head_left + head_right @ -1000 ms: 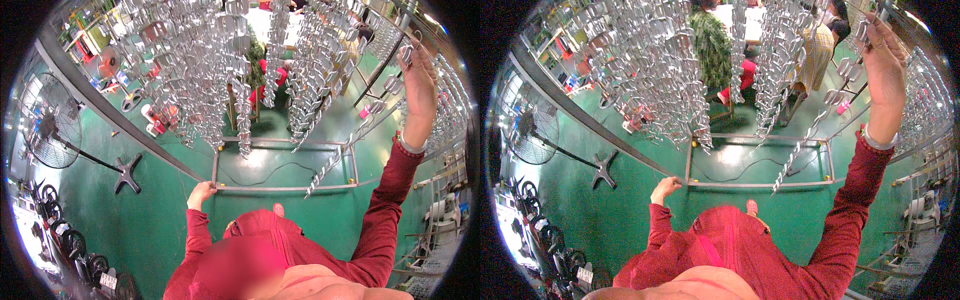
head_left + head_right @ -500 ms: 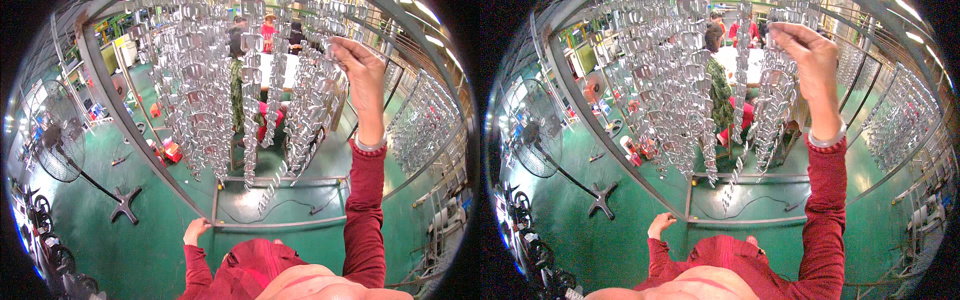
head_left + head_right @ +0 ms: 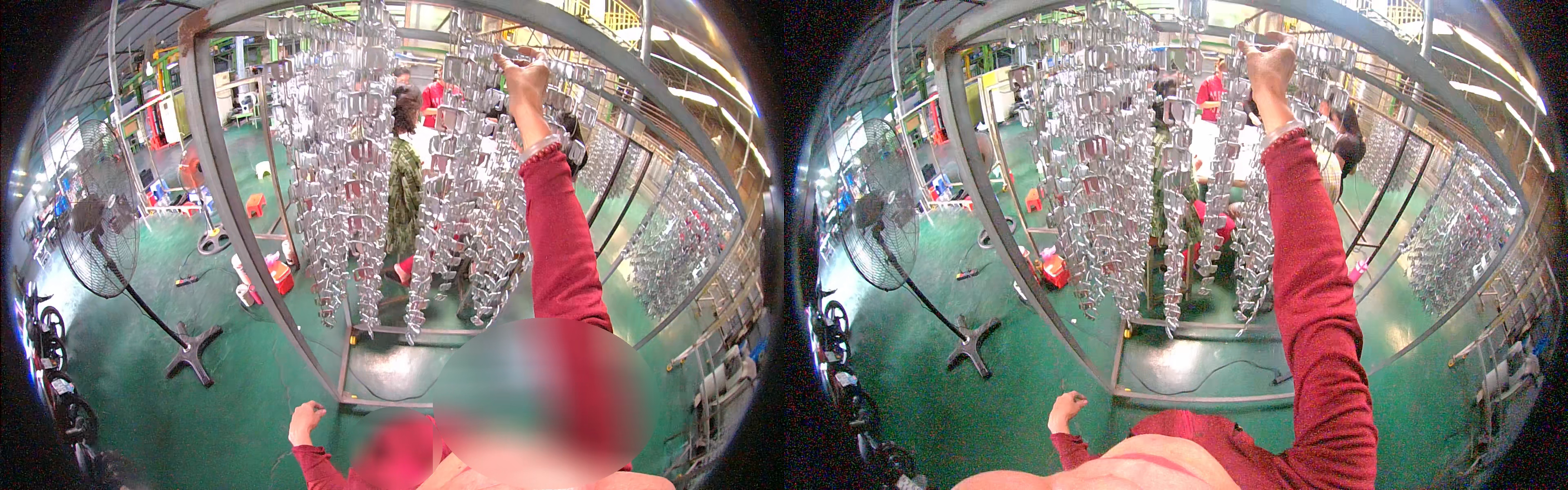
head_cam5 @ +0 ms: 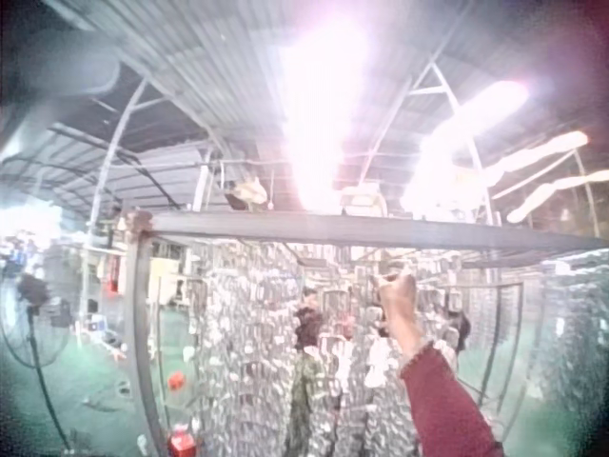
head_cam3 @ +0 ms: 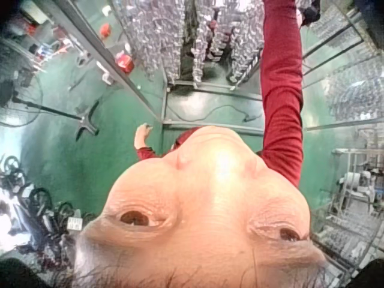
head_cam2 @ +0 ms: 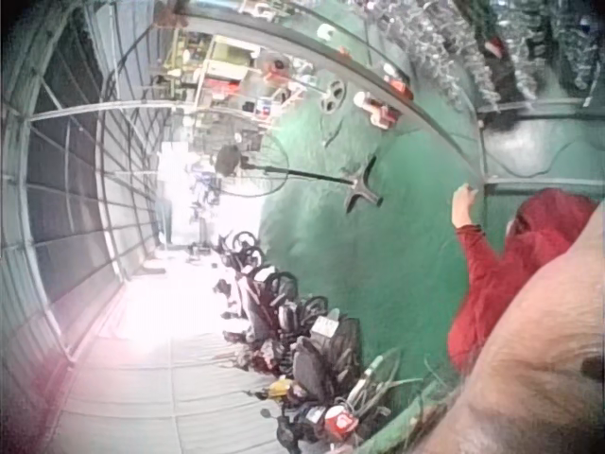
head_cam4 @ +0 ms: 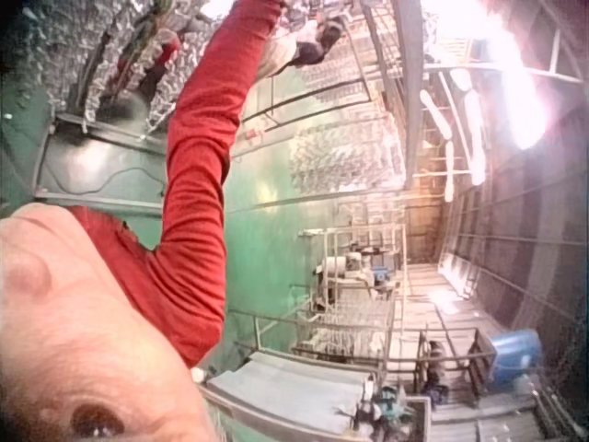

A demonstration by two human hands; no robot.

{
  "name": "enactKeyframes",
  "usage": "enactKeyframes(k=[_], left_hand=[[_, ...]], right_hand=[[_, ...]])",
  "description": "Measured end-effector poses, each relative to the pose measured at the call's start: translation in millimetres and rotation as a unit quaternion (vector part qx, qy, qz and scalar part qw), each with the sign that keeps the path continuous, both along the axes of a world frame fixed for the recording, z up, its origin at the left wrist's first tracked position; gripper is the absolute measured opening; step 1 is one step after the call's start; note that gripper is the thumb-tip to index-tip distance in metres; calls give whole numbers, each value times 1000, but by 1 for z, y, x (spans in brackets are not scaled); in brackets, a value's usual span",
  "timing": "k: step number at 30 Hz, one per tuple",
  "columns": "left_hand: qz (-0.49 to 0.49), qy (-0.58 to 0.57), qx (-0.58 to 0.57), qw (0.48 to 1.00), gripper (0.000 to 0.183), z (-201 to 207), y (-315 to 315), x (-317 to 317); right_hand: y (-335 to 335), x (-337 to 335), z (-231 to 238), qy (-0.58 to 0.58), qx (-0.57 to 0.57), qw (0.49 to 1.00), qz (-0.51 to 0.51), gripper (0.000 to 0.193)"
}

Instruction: The person hangs small metal pieces onto a large multi-tiered metal rack in a factory setting.

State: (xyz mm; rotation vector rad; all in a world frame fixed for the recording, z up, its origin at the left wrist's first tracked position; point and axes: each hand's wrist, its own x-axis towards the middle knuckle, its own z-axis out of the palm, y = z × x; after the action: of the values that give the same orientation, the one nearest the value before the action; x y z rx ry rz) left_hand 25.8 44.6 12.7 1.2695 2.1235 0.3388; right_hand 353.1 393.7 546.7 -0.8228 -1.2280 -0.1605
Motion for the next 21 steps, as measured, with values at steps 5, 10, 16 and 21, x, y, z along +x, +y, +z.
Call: enactKeyframes(k=[5, 10, 16, 21], left_hand=[[42, -18, -19, 999, 26, 0, -12, 4], [71, -18, -36, 997, 27, -5, -28, -2], [74, -6, -14, 997, 27, -19, -41, -17], [112, 0, -21, 993, 26, -3, -50, -18]], right_hand=[[51, 10, 21, 18, 40, 999, -32, 62], [62, 6, 32, 19, 59, 998, -28, 66], [109, 26, 40, -15, 88, 993, -75, 66], [93, 5, 28, 24, 61, 995, -70, 54]])
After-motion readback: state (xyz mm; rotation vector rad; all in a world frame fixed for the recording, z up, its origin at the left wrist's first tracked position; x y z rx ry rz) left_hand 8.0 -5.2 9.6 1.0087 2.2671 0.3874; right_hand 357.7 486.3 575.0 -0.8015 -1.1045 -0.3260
